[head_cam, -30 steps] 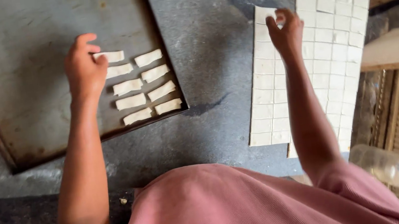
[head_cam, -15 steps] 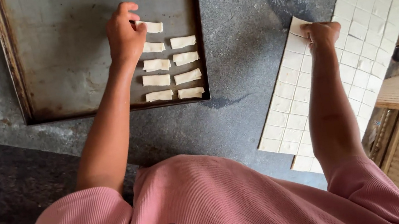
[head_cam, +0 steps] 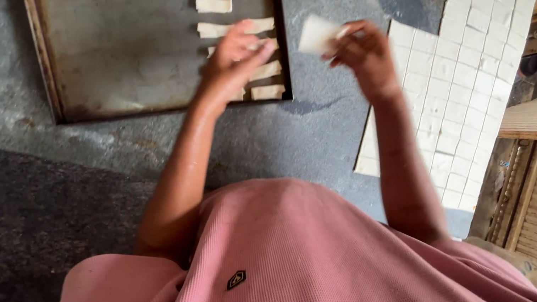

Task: The person picks up small rectangular dough pieces from a grid on a gray surface and places them one by one into a metal baking tray. The person arranges the pieces in neat rows within the tray, handling them by hand without visible tools.

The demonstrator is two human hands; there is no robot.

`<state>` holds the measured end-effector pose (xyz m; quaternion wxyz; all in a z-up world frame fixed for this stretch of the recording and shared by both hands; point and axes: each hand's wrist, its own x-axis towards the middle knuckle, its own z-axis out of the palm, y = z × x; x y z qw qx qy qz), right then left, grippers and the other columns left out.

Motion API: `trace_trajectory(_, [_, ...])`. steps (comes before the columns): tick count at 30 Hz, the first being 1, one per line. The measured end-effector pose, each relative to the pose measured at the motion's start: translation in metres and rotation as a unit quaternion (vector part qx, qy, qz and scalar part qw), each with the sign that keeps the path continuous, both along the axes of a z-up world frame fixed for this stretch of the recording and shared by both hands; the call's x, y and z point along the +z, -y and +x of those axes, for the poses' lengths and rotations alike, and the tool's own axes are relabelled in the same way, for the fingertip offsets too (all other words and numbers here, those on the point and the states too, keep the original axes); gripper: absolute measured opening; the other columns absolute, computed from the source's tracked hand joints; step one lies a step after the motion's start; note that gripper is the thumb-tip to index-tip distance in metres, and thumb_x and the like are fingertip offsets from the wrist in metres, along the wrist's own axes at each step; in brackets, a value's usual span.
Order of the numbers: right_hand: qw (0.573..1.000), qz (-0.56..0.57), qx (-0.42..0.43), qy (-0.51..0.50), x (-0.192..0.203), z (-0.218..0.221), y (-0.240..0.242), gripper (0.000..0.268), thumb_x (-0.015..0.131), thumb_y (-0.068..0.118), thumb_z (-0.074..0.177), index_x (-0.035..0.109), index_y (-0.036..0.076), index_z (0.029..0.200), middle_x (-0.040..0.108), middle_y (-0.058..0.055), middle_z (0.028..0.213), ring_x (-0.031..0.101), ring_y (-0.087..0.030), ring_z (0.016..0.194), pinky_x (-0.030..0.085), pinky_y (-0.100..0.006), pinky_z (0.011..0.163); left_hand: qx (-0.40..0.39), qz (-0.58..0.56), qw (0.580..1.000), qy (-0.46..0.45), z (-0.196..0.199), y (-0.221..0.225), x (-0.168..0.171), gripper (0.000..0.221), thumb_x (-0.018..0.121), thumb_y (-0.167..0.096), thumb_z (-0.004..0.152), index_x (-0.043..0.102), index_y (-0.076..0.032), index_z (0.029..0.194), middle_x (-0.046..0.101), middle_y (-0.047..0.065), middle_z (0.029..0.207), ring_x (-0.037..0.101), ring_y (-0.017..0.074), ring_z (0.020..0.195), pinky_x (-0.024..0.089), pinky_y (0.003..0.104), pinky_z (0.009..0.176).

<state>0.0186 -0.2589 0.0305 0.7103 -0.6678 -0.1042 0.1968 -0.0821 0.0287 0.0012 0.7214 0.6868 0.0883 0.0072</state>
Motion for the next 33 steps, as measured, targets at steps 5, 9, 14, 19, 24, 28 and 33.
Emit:
trace_trajectory(5, [0.997, -0.024, 0.052, -0.042, 0.008, -0.111, -0.058, 0.017, 0.065, 0.005, 0.102, 0.065, -0.001, 0.118, 0.074, -0.013, 0.103, 0.074, -0.020, 0.088, 0.061, -0.031, 0.074, -0.052, -0.121, 0.989, -0.060, -0.056, 0.039, 0.013, 0.058, 0.076, -0.041, 0.088, 0.061, -0.004, 0.130, 0.072, 0.010, 0.104, 0.072, 0.0169, 0.092, 0.061, 0.031, 0.071])
trace_trajectory(9, [0.995, -0.024, 0.061, -0.079, 0.018, -0.132, -0.058, 0.019, 0.064, 0.004, 0.100, 0.068, -0.002, 0.118, 0.075, -0.013, 0.104, 0.073, -0.019, 0.087, 0.062, -0.033, 0.079, -0.031, -0.144, 0.984, -0.101, -0.081, 0.034, 0.016, 0.039, 0.074, -0.038, 0.095, 0.070, -0.001, 0.106, 0.073, 0.006, 0.092, 0.072, 0.0128, 0.082, 0.062, 0.028, 0.070])
trace_trajectory(14, [0.990, 0.027, 0.034, -0.132, 0.014, -0.135, -0.047, 0.014, 0.060, 0.003, 0.102, 0.069, -0.003, 0.112, 0.075, -0.014, 0.102, 0.075, -0.021, 0.090, 0.064, -0.033, 0.084, -0.032, -0.146, 0.987, -0.059, -0.089, 0.036, -0.002, 0.026, 0.077, -0.027, 0.091, 0.069, -0.003, 0.100, 0.074, 0.004, 0.093, 0.073, 0.0105, 0.083, 0.063, 0.026, 0.074])
trace_trajectory(19, [0.995, -0.024, -0.018, -0.098, 0.006, -0.133, -0.036, 0.015, 0.057, 0.004, 0.102, 0.067, -0.004, 0.108, 0.073, -0.014, 0.102, 0.077, -0.026, 0.093, 0.065, -0.036, 0.087, 0.059, -0.095, 0.993, 0.029, -0.080, 0.038, -0.018, 0.026, 0.077, -0.004, 0.082, 0.065, -0.001, 0.105, 0.071, 0.006, 0.097, 0.070, 0.0118, 0.081, 0.060, 0.028, 0.069])
trace_trajectory(24, [0.989, -0.060, -0.118, -0.058, 0.010, -0.115, 0.013, 0.017, 0.055, 0.006, 0.099, 0.066, -0.002, 0.109, 0.071, -0.012, 0.105, 0.077, -0.026, 0.091, 0.064, -0.037, 0.081, 0.129, 0.145, 0.980, 0.049, -0.017, 0.009, -0.011, 0.028, 0.082, -0.002, 0.081, 0.069, 0.000, 0.106, 0.076, 0.009, 0.095, 0.067, 0.0129, 0.076, 0.058, 0.027, 0.069])
trace_trajectory(28, [0.976, -0.057, -0.192, -0.090, 0.005, -0.111, 0.052, 0.015, 0.057, 0.007, 0.100, 0.067, -0.001, 0.108, 0.072, -0.011, 0.102, 0.076, -0.024, 0.087, 0.062, -0.035, 0.077, 0.117, 0.059, 0.990, 0.045, 0.080, -0.011, -0.023, 0.033, 0.078, 0.000, 0.082, 0.065, 0.001, 0.112, 0.076, 0.010, 0.098, 0.068, 0.0123, 0.076, 0.059, 0.028, 0.068])
trace_trajectory(33, [0.957, -0.036, -0.261, -0.124, -0.005, -0.110, 0.092, 0.013, 0.059, 0.007, 0.100, 0.066, 0.000, 0.109, 0.072, -0.011, 0.102, 0.074, -0.023, 0.084, 0.059, -0.034, 0.072, 0.081, 0.108, 0.990, -0.032, 0.142, -0.017, -0.070, 0.045, 0.077, 0.001, 0.080, 0.059, -0.001, 0.121, 0.075, 0.013, 0.087, 0.071, 0.0162, 0.066, 0.060, 0.030, 0.059])
